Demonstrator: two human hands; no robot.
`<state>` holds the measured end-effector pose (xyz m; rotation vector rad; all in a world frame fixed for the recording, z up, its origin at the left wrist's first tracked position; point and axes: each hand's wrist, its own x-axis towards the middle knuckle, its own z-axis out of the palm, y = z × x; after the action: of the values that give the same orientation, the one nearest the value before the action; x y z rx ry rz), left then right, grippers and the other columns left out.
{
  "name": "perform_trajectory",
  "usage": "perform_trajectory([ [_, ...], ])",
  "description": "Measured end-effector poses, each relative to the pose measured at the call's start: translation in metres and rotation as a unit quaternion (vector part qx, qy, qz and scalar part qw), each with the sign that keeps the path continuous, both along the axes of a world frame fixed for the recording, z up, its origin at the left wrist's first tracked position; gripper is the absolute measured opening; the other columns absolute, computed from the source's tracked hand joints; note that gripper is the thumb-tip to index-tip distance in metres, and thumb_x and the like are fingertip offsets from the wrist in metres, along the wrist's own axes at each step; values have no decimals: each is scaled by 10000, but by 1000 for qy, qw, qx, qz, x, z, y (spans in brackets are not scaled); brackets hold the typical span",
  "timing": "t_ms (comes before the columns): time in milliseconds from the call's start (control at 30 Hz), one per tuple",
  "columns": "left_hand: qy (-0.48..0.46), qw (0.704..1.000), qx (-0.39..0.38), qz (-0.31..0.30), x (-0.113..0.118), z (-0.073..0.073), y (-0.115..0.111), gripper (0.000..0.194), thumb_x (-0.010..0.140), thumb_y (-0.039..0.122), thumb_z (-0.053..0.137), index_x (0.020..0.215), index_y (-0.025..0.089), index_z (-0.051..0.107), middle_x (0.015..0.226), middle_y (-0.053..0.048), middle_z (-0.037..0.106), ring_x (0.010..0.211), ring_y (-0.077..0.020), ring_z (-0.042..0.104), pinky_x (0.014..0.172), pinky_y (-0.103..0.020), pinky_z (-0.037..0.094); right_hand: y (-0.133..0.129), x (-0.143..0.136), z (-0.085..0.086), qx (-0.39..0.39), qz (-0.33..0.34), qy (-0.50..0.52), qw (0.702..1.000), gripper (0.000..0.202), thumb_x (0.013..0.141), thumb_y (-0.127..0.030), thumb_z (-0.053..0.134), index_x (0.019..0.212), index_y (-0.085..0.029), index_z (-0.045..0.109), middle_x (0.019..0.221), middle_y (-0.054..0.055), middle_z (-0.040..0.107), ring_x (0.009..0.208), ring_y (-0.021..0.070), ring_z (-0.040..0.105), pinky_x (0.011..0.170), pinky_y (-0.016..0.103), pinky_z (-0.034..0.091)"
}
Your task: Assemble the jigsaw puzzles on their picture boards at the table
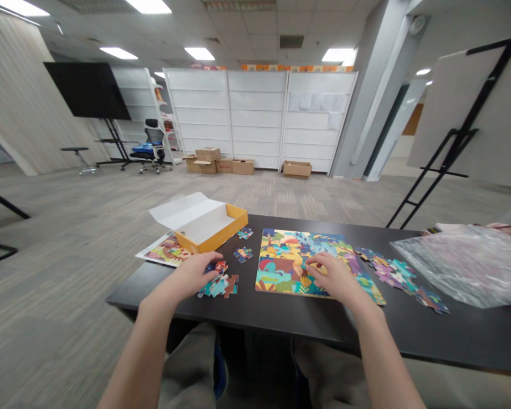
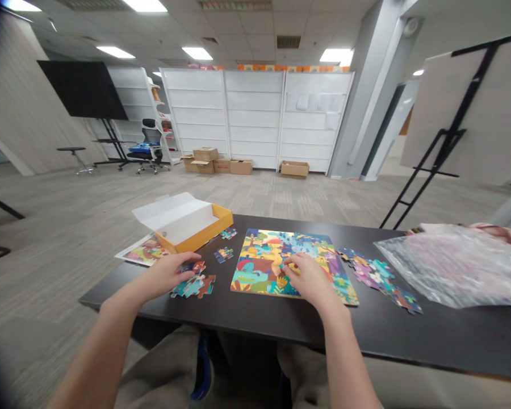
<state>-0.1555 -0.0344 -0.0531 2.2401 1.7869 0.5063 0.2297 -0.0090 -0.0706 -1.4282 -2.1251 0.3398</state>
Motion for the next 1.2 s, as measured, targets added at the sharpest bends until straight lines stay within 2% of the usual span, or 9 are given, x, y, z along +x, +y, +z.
perform_trajectory([
  [233, 0, 1000, 5, -1, -1, -5, 9, 382, 825, 359, 588, 1164, 193, 651, 1156, -106, 734, 1070, -273, 684, 946, -386, 510, 0, 3, -1, -25, -3, 13, 1000, 219, 901, -320, 545, 918, -215, 736, 970, 64, 695, 797, 199, 695, 714, 300, 536],
  [400, 10, 997, 74, 14, -1, -11, 13, 419, 846, 400, 588, 1199, 175, 605, 1140, -111, 703, 1052, -270, 664, 941, -397, 505, -2, 4, 0, -32, -6, 18, 999, 226, 906, -326, 542, 925, -212, 737, 970, 65, 691, 781, 197, 704, 686, 290, 538],
  [533, -4, 993, 115, 0, 8, -14, 21, 333, 891, 324, 521, 1184, 190, 605, 1171, -107, 669, 1095, -256, 634, 981, -398, 491, -3, 3, 1, -38, -5, 22, 999, 217, 907, -317, 545, 916, -213, 735, 978, 64, 692, 751, 190, 705, 676, 291, 536],
  [733, -26, 984, 178, -10, 25, -2, 26, 277, 906, 255, 485, 1126, 200, 644, 1210, -103, 638, 1171, -262, 587, 1057, -428, 448, -1, 6, 0, -27, -3, 13, 1000, 203, 909, -304, 552, 924, -210, 732, 972, 67, 700, 868, 219, 705, 754, 305, 529],
  [800, -32, 987, 154, -28, 27, 5, 19, 270, 883, 279, 533, 1110, 210, 662, 1191, -87, 667, 1151, -263, 602, 1045, -418, 455, -1, 8, 0, -16, -1, 10, 1000, 201, 909, -306, 556, 924, -209, 732, 983, 70, 710, 913, 230, 697, 803, 322, 520],
  [967, -2, 997, -31, -73, 31, 8, -4, 425, 691, 305, 742, 1113, 275, 702, 1149, -24, 726, 1094, -263, 652, 953, -339, 500, -1, 11, 4, 0, -6, 8, 1000, 203, 901, -298, 565, 944, -201, 738, 986, 81, 728, 922, 236, 681, 838, 345, 507],
  [1033, 12, 996, -60, -69, 33, 8, -8, 421, 659, 280, 757, 1078, 281, 708, 1090, -11, 743, 1077, -264, 659, 925, -325, 501, -2, 10, 5, 0, -7, 12, 1000, 196, 896, -286, 569, 943, -202, 740, 991, 83, 731, 938, 238, 679, 849, 345, 503],
  [1133, 16, 994, -78, -80, 37, 10, -8, 297, 682, 245, 722, 978, 267, 703, 922, 13, 750, 999, -245, 673, 867, -302, 504, -3, 9, 6, -5, -8, 12, 1000, 187, 894, -277, 575, 934, -204, 742, 981, 82, 734, 935, 238, 679, 845, 342, 500],
  [1200, 5, 992, -90, -85, 41, 12, -6, 300, 683, 238, 718, 981, 258, 696, 907, 14, 743, 981, -238, 671, 856, -301, 505, -3, 9, 5, -5, -11, 12, 1000, 182, 895, -278, 580, 932, -203, 741, 974, 79, 733, 918, 232, 681, 839, 336, 499],
])
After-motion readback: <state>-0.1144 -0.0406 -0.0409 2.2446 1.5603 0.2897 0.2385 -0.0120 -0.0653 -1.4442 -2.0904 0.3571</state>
